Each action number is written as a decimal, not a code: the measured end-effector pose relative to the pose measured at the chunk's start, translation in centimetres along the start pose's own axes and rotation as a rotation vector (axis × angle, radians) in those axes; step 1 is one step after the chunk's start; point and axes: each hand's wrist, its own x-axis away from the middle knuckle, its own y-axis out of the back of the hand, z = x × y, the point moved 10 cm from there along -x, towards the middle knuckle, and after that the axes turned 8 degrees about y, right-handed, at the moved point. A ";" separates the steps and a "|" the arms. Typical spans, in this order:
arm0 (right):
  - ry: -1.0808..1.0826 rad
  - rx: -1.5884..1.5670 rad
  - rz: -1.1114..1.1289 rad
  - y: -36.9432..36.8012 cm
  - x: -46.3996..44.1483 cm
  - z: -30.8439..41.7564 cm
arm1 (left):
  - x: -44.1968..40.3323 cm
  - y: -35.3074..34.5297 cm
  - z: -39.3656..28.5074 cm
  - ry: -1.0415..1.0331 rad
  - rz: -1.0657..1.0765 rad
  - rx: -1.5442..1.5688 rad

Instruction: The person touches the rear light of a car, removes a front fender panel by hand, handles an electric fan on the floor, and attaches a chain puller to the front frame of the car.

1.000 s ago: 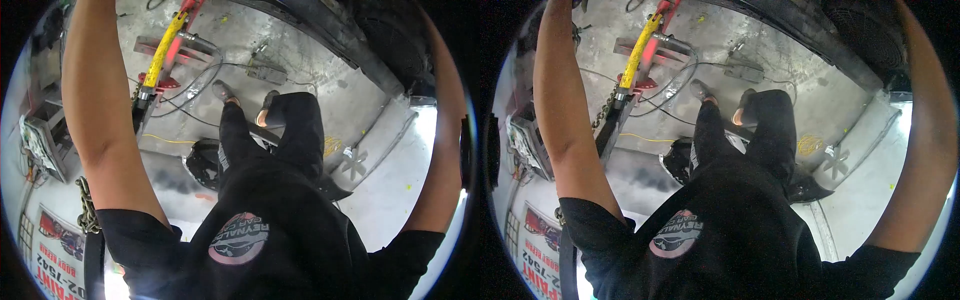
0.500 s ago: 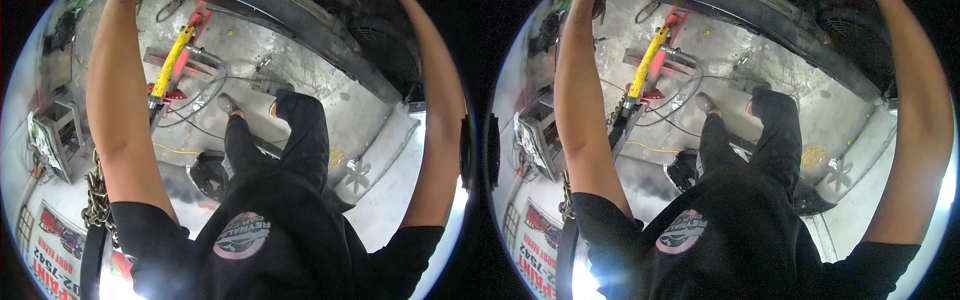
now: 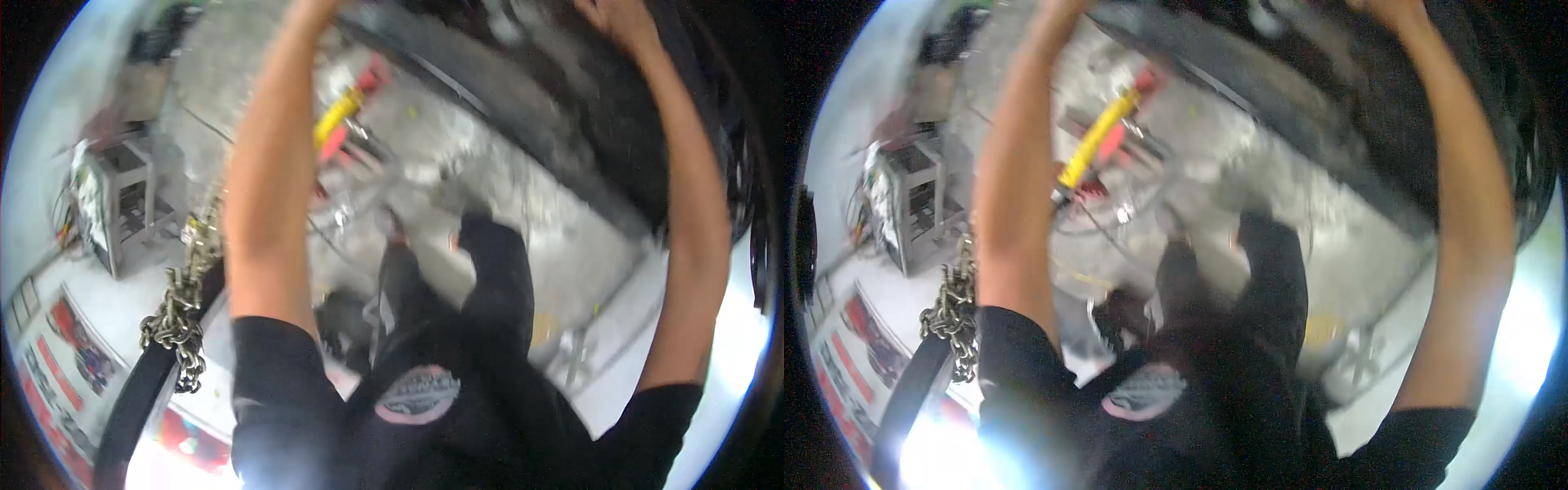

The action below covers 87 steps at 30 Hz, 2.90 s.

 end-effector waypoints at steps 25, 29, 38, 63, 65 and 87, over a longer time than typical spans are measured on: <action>-0.026 -0.072 0.111 -3.7 -0.5 0.3 | 2.4 8.5 3.0 0.462 0.262 0.653; -0.074 -0.166 0.188 -2.8 -1.4 0.8 | 2.6 9.9 3.0 0.418 0.236 0.644; -0.074 -0.132 0.185 -2.4 -1.1 0.7 | 2.4 10.3 2.9 0.415 0.231 0.606; -0.083 -0.129 0.193 -4.0 -0.4 0.2 | 0.8 9.8 1.5 0.403 0.242 0.476; -0.084 -0.135 0.193 -4.1 -0.4 0.2 | 0.5 9.8 1.4 0.398 0.238 0.458; -0.080 -0.137 0.168 -4.4 0.1 -0.3 | 3.2 11.9 0.9 0.345 0.429 0.051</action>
